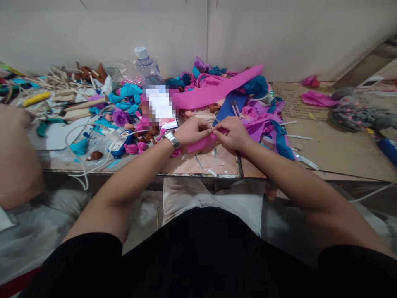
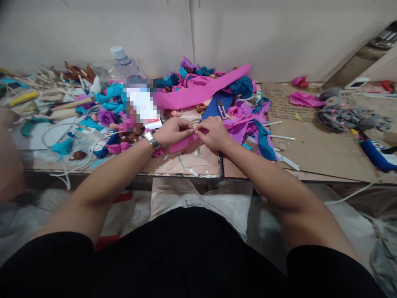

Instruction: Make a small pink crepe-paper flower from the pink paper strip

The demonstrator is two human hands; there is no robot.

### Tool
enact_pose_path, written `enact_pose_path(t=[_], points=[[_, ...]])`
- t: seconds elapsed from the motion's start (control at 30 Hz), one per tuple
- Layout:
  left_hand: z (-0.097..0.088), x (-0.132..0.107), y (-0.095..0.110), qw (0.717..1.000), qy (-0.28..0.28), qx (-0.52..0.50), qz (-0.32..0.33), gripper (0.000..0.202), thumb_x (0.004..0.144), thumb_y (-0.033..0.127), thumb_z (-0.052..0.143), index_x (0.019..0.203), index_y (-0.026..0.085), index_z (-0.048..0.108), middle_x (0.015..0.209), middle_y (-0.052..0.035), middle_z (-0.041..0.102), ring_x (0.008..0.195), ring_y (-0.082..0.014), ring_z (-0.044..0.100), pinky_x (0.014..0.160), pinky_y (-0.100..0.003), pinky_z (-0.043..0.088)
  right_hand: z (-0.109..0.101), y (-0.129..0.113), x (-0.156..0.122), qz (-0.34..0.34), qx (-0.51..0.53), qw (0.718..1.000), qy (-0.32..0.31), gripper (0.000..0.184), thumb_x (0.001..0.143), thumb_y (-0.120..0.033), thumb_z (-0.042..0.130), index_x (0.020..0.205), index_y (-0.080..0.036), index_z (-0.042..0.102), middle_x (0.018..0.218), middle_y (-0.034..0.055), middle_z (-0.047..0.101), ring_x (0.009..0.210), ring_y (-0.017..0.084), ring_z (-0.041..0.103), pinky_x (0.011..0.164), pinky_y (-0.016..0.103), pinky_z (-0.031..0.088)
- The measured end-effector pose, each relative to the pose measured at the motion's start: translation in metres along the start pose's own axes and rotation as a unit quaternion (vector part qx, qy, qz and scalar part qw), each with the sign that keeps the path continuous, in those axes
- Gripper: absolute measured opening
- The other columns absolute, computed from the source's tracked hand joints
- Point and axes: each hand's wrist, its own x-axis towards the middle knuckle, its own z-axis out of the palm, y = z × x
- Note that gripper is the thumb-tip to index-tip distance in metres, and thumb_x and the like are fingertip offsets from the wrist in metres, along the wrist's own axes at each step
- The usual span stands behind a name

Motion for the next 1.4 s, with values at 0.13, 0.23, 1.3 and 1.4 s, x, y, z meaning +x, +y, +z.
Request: enact_pose_path(t=[0.13,0.23,1.3,1.4], points=[[0.0010,-0.0008,0.0010,1.000,0.012,0.011,0.004,0.036,0.101,0.047,0.062,0.094,0.016,0.078,0.090,-0.0066,0.081,0.080,-0.0185,0.068,0.077,-0.033,0.048,0.0008,0.0000,0.0000,0.003,0.010,1.000,0.014,0.019,0.097,-0.039,0.070,0.090,-0.025,0.081,0.093,0.0073,0.084,0.093,0.030,0.070,0.092,0.048,0.047],[0.0013,-0.0014,0.0036,0.999,0.025,0.036,0.016,0.034,0.101,0.045,0.062,0.095,0.017,0.079,0.090,-0.0069,0.081,0.081,-0.0194,0.068,0.079,-0.033,0.047,0.0013,0.0003,0.0002,0.018,0.019,1.000,0.011,0.018,0.096,-0.038,0.071,0.090,-0.025,0.082,0.093,0.0071,0.085,0.092,0.030,0.071,0.092,0.048,0.048],[0.0080,-0.0002,0.0002,0.984,0.078,0.147,0.071,0.026,0.099,0.035,0.061,0.096,0.019,0.081,0.090,-0.0077,0.082,0.081,-0.0217,0.070,0.078,-0.036,0.046,-0.0001,-0.0038,0.0021,0.046,0.016,0.999,-0.010,0.016,0.099,-0.035,0.061,0.093,-0.023,0.071,0.093,0.0091,0.079,0.092,0.029,0.066,0.090,0.046,0.044],[0.0074,-0.0009,0.0010,0.983,0.082,0.148,0.071,0.025,0.098,0.034,0.060,0.092,0.019,0.079,0.086,-0.0065,0.081,0.077,-0.0205,0.068,0.076,-0.035,0.045,-0.0002,-0.0028,0.0013,0.045,0.023,0.999,-0.005,0.018,0.100,-0.038,0.063,0.095,-0.024,0.073,0.096,0.0093,0.081,0.094,0.030,0.067,0.092,0.046,0.045]])
